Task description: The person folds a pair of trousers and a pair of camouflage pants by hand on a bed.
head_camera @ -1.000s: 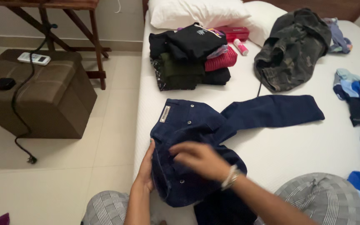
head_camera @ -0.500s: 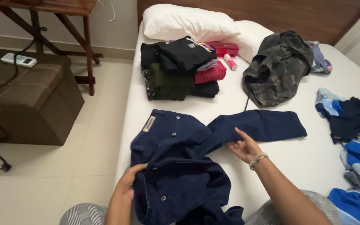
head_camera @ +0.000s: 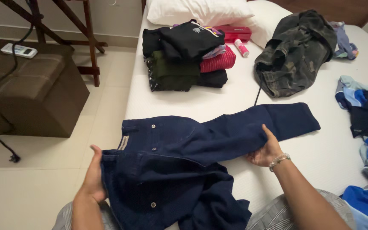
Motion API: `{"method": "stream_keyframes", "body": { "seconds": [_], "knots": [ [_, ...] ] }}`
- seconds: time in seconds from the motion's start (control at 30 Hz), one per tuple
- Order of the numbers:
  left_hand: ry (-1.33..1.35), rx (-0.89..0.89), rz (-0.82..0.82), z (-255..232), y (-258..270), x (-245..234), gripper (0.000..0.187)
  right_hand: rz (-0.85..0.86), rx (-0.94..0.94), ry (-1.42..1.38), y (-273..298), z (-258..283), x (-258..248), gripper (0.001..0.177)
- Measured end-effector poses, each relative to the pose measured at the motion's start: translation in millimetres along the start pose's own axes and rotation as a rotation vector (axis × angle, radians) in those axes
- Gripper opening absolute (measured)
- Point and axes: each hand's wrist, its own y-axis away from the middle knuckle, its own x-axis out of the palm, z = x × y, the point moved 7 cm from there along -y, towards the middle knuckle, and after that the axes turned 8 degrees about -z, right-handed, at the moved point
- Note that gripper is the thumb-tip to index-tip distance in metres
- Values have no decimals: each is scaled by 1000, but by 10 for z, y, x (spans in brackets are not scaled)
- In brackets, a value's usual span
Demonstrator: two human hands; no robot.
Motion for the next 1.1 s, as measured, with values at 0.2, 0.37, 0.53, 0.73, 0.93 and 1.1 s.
{"method": "stream_keyframes", "body": {
  "seconds": [0.2,0.37,0.53,0.73,0.93,1.1],
  "knots": [
    [-84,-132,8,50,-590,-237,110,-100,-41,-329,-295,368,-352,88],
    [86,-100,69,22,-909,-188,75,102,-281,-335,-606,760,-411,59],
    [209,-75,53,46,-1118,-109,38,130,-352,-379,-793,839,-306,52],
    [125,-85,142,162,-1440,-125,27,234,-513,-496,-1029,1169,-239,44],
    [189,243,386,-180,-1052,90,55,470,-720,-646,-553,1749,-532,46],
    [153,-10,152,18,-1357,136,44,364,-659,-489,-1041,1608,-1014,43]
  ]
}}
